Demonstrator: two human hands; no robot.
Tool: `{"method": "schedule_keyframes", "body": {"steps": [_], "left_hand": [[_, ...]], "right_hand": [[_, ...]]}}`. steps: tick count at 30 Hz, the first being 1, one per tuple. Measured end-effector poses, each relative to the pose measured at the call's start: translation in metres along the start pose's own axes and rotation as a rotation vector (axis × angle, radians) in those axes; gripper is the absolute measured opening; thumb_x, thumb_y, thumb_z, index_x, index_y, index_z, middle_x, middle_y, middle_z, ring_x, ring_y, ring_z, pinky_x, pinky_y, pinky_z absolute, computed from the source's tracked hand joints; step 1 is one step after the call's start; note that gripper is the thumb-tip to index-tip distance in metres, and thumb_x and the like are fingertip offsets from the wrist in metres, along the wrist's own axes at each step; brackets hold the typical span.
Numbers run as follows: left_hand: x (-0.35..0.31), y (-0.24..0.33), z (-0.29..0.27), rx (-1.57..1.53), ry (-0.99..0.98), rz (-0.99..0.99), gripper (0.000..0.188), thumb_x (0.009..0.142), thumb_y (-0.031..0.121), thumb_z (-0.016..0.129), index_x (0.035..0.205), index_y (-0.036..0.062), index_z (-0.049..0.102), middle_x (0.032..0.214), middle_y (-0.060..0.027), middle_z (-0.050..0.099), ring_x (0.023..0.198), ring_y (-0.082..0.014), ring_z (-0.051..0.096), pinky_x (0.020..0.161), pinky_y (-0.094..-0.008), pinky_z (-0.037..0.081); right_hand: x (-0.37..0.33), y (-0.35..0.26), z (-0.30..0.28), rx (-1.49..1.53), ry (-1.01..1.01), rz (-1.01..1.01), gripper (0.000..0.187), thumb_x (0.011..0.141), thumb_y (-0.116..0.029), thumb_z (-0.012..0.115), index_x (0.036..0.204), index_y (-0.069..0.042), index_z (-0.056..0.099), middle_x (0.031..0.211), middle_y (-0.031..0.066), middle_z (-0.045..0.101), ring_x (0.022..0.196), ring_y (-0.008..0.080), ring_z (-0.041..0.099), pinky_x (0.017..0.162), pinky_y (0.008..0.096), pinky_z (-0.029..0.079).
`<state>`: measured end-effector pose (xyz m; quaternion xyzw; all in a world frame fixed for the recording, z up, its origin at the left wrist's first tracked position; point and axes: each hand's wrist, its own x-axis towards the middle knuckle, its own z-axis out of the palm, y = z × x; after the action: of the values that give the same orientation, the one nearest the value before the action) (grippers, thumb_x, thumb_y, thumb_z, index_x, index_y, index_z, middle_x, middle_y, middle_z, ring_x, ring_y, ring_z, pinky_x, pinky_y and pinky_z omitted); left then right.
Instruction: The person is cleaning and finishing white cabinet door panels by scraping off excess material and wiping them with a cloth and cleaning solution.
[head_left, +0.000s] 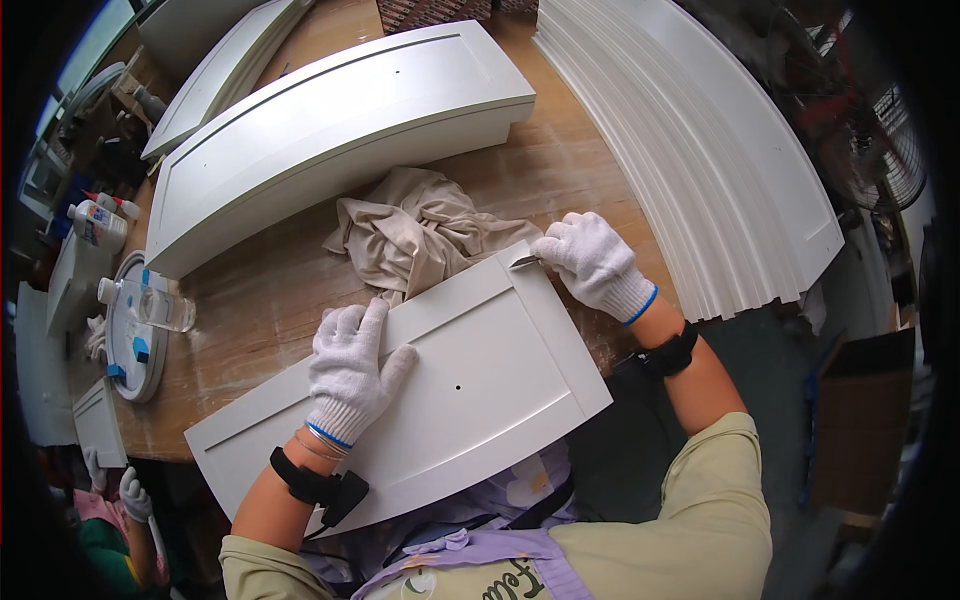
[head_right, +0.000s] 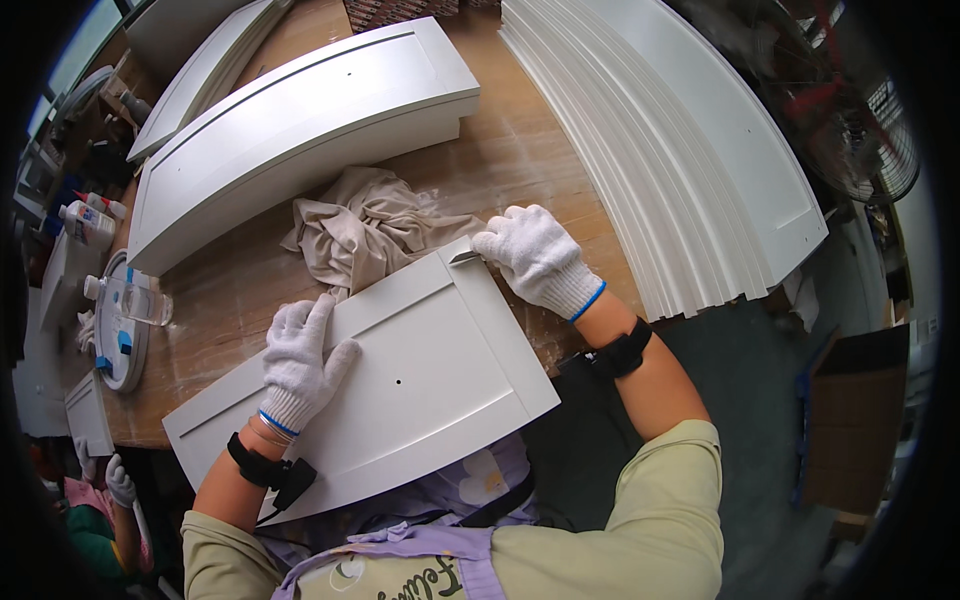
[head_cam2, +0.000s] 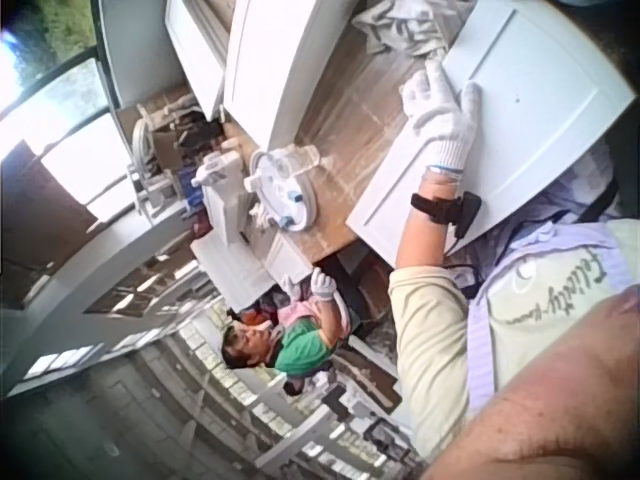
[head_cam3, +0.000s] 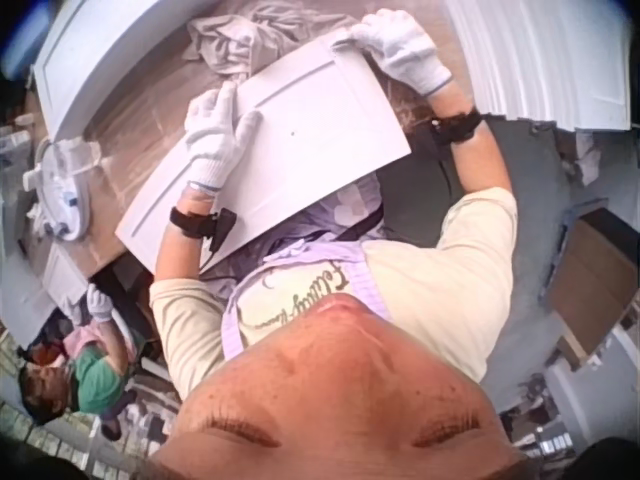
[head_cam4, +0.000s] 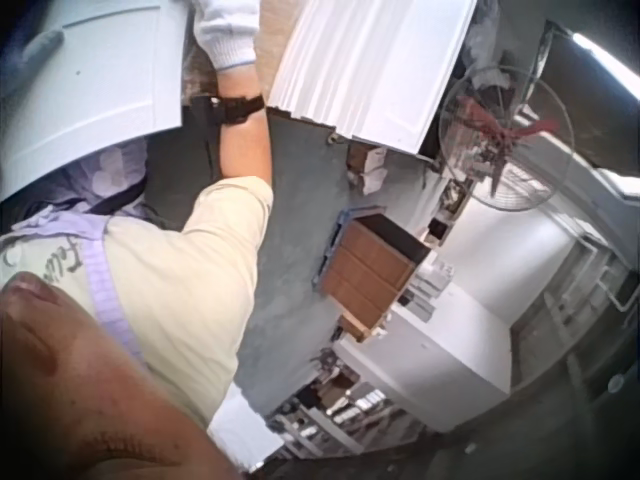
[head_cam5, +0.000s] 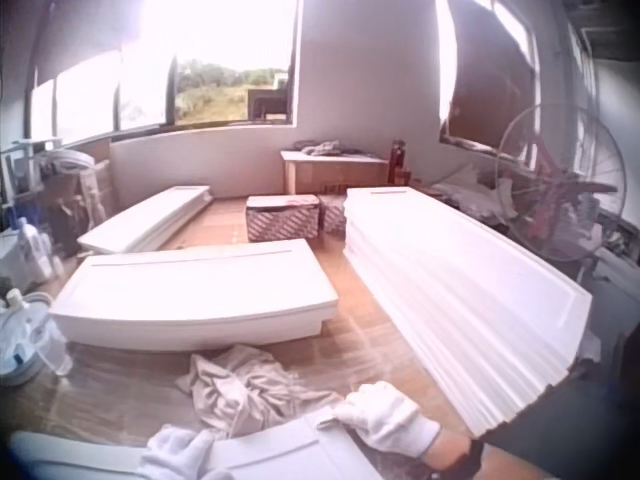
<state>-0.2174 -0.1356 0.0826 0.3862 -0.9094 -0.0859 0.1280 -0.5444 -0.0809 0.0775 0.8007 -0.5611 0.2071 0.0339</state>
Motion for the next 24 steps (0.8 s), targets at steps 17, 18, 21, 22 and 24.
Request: {"method": "schedule_keyframes", "body": {"steps": [17,18,21,22,24], "left_hand": [[0.001,-0.004,0.010,-0.013,0.040,0.019,0.056,0.078,0.029,0.070,0.124,0.0032,0.052,0.111,-0.0149,0.053,0.107,-0.0366,0.049,0.096,-0.0499,0.040],[-0.002,-0.004,0.010,0.007,0.042,0.010,0.055,0.078,0.029,0.070,0.124,0.0035,0.052,0.111,-0.0147,0.053,0.107,-0.0366,0.049,0.096,-0.0492,0.040],[0.001,0.001,0.005,-0.010,0.033,-0.002,0.051,0.082,0.026,0.067,0.125,0.0030,0.054,0.115,-0.0169,0.054,0.110,-0.0368,0.049,0.096,-0.0463,0.041],[0.003,-0.001,0.006,0.014,0.056,0.004,0.050,0.083,0.026,0.066,0.125,0.0031,0.054,0.115,-0.0170,0.054,0.110,-0.0367,0.049,0.096,-0.0458,0.041],[0.003,0.000,0.007,0.005,0.037,0.000,0.049,0.083,0.027,0.066,0.125,0.0034,0.054,0.115,-0.0173,0.054,0.110,-0.0366,0.050,0.095,-0.0453,0.042]], "right_hand": [[0.017,0.019,0.019,0.037,0.122,0.083,0.019,0.073,0.000,0.066,0.089,-0.009,0.063,0.081,0.0055,0.060,0.079,0.0261,0.056,0.073,0.0368,0.047],[0.013,0.014,0.016,0.168,0.177,0.063,0.020,0.074,0.001,0.066,0.090,-0.009,0.064,0.082,0.0052,0.060,0.079,0.0259,0.056,0.073,0.0365,0.047],[-0.007,-0.002,0.005,0.115,0.095,0.019,0.032,0.071,0.003,0.066,0.100,-0.010,0.067,0.084,0.0054,0.060,0.078,0.0256,0.056,0.072,0.0355,0.048],[-0.011,-0.004,0.004,0.076,0.124,-0.032,0.035,0.070,0.003,0.067,0.103,-0.011,0.067,0.084,0.0055,0.060,0.077,0.0256,0.056,0.071,0.0353,0.048],[-0.031,-0.020,-0.012,0.081,-0.018,-0.011,0.038,0.068,0.002,0.064,0.103,-0.013,0.070,0.083,0.0058,0.058,0.074,0.0245,0.055,0.067,0.0342,0.047]]}}
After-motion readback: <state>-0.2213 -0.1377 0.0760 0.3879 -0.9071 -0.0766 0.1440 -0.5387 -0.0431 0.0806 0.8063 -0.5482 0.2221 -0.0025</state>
